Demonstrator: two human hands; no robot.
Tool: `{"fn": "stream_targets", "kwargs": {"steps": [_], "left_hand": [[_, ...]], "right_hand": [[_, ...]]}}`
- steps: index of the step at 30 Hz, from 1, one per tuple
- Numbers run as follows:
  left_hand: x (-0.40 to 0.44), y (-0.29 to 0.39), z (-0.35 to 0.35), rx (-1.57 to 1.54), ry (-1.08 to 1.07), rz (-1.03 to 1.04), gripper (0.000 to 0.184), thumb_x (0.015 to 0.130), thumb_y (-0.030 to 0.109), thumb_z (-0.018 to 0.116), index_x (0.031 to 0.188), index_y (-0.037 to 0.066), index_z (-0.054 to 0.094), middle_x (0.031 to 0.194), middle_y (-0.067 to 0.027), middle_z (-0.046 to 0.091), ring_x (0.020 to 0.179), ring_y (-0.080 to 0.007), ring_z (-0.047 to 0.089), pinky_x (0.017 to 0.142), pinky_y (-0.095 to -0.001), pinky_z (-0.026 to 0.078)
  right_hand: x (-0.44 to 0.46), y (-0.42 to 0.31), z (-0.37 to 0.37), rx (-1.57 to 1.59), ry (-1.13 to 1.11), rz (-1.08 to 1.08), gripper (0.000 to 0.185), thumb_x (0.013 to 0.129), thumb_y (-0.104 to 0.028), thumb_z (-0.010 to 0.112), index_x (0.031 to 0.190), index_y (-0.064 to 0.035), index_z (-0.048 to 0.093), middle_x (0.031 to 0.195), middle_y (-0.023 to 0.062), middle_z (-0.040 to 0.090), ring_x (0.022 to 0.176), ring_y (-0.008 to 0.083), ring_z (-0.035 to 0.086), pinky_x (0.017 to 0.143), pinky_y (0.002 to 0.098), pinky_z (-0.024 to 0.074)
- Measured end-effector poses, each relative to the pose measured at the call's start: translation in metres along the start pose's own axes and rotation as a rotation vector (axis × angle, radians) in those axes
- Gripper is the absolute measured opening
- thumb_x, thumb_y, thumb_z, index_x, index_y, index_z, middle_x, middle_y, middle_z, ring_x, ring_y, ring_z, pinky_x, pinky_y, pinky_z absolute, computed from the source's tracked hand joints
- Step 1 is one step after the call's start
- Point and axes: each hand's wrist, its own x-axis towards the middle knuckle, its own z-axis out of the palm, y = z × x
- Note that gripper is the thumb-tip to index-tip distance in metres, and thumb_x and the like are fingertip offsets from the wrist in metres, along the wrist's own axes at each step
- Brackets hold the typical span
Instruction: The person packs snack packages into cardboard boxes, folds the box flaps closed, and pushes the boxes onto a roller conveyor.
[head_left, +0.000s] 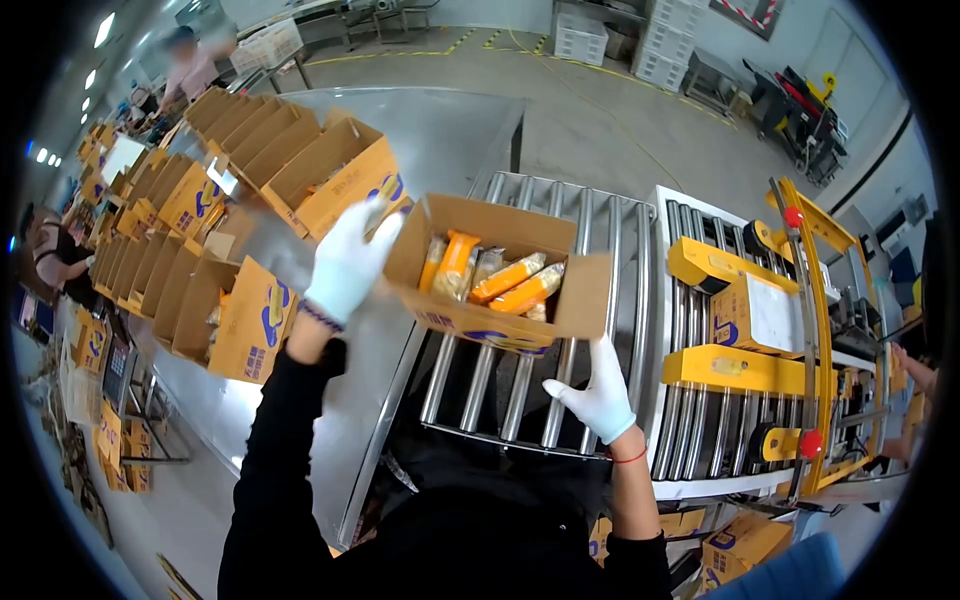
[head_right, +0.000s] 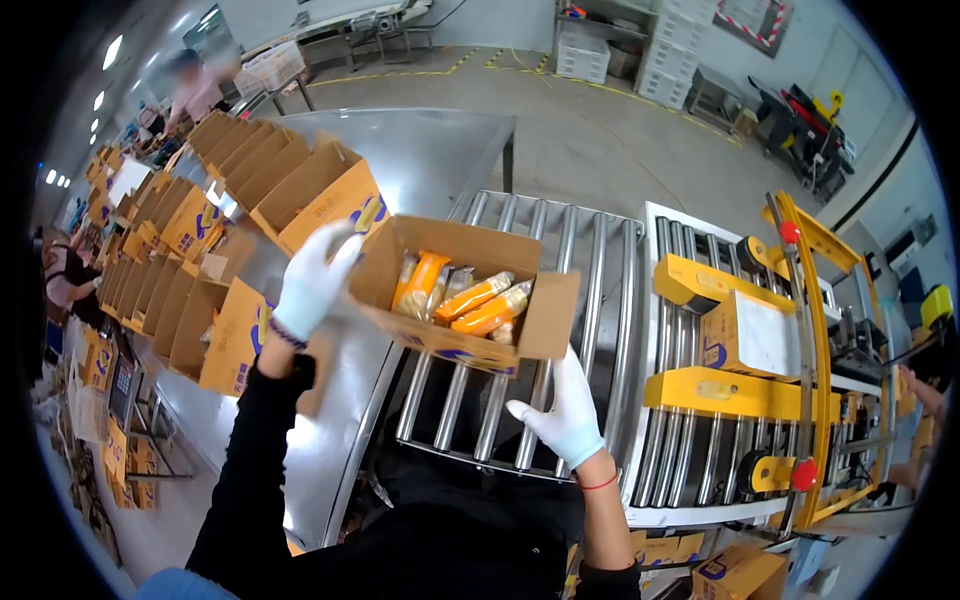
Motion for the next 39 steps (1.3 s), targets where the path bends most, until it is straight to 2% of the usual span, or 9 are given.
{"fn": "stream_targets", "kwargs": {"steps": [5,8,11,18,22,26,30,35,39], "left_hand": [[-0.049,0.021,0.000,-0.213,-0.494,0.014,0.063,0.097,0.037,0.069,0.144,-0.002,0.054,0.144,-0.0225,0.059,0.132,-0.0309,0.059,0.112,-0.0373,0.045],[-0.030,0.032,0.024,0.093,-0.650,0.356,0.055,0.094,0.046,0.071,0.118,-0.003,0.066,0.117,-0.0168,0.066,0.111,-0.0338,0.062,0.100,-0.0409,0.050],[-0.011,0.036,0.065,0.235,-0.435,0.215,0.048,0.090,0.043,0.074,0.111,0.000,0.065,0.114,-0.0168,0.062,0.109,-0.0344,0.056,0.095,-0.0425,0.048],[-0.017,-0.006,0.117,0.105,0.156,0.157,0.062,0.084,0.042,0.083,0.123,-0.001,0.060,0.116,-0.0156,0.058,0.115,-0.0361,0.057,0.103,-0.0449,0.047],[-0.023,-0.049,0.113,-0.954,-0.386,-0.270,0.060,0.100,0.034,0.070,0.140,-0.006,0.050,0.132,-0.0122,0.062,0.126,-0.0205,0.057,0.105,-0.0349,0.048],[-0.011,-0.022,0.142,-0.888,-0.499,-0.308,0.046,0.105,0.027,0.062,0.138,-0.003,0.055,0.126,-0.0118,0.066,0.116,-0.0156,0.061,0.099,-0.0339,0.052],[-0.033,0.017,0.295,-0.646,0.096,0.108,0.043,0.108,0.029,0.048,0.137,-0.002,0.054,0.136,-0.0226,0.059,0.130,-0.0364,0.055,0.113,-0.0418,0.042],[-0.041,0.069,0.245,-0.653,-0.960,-0.085,0.039,0.107,0.033,0.053,0.123,-0.002,0.061,0.121,-0.0202,0.065,0.111,-0.0363,0.063,0.095,-0.0407,0.051],[-0.076,0.037,0.098,-0.129,-0.390,0.350,0.036,0.095,0.019,0.068,0.125,0.001,0.061,0.131,-0.0191,0.061,0.121,-0.0363,0.059,0.105,-0.0457,0.047]], "right_hand": [[0.034,-0.008,-0.004,-0.179,-0.006,-0.201,0.078,0.073,-0.017,0.086,0.143,-0.0076,0.054,0.152,0.0176,0.052,0.145,0.0378,0.044,0.125,0.0540,0.0251],[0.053,-0.007,-0.001,-0.106,-0.176,-0.283,0.040,0.088,-0.020,0.078,0.125,-0.0081,0.070,0.135,0.0119,0.068,0.134,0.0331,0.057,0.123,0.0540,0.0296],[0.070,-0.008,0.005,0.391,-0.084,0.186,0.034,0.094,-0.025,0.073,0.122,-0.0068,0.074,0.121,0.0145,0.074,0.120,0.0359,0.066,0.117,0.0479,0.0403],[0.123,-0.029,-0.011,-0.688,0.076,-0.266,0.097,0.071,-0.040,0.088,0.150,-0.0032,0.046,0.141,0.0166,0.054,0.131,0.0362,0.051,0.121,0.0554,0.0295],[0.063,-0.030,0.004,-0.582,-0.168,-0.198,0.099,0.069,-0.042,0.089,0.150,-0.0030,0.046,0.139,0.0157,0.056,0.131,0.0342,0.052,0.125,0.0582,0.0230],[0.035,-0.010,-0.015,-0.617,-0.138,-0.055,0.102,0.060,-0.028,0.094,0.148,-0.0063,0.047,0.146,0.0155,0.054,0.137,0.0327,0.049,0.125,0.0589,0.0213],[0.055,0.034,-0.040,-0.918,-0.024,0.127,0.111,0.062,-0.028,0.094,0.154,0.0001,0.038,0.157,0.0198,0.043,0.150,0.0362,0.034,0.128,0.0498,0.0206],[0.065,0.057,-0.059,-0.924,0.037,0.094,0.113,0.067,-0.033,0.091,0.158,0.0001,0.031,0.161,0.0214,0.037,0.152,0.0373,0.031,0.128,0.0493,0.0188],[0.040,0.081,-0.085,-0.905,0.118,0.091,0.098,0.077,-0.028,0.082,0.157,0.0004,0.032,0.161,0.0221,0.037,0.153,0.0376,0.030,0.128,0.0498,0.0192]]}}
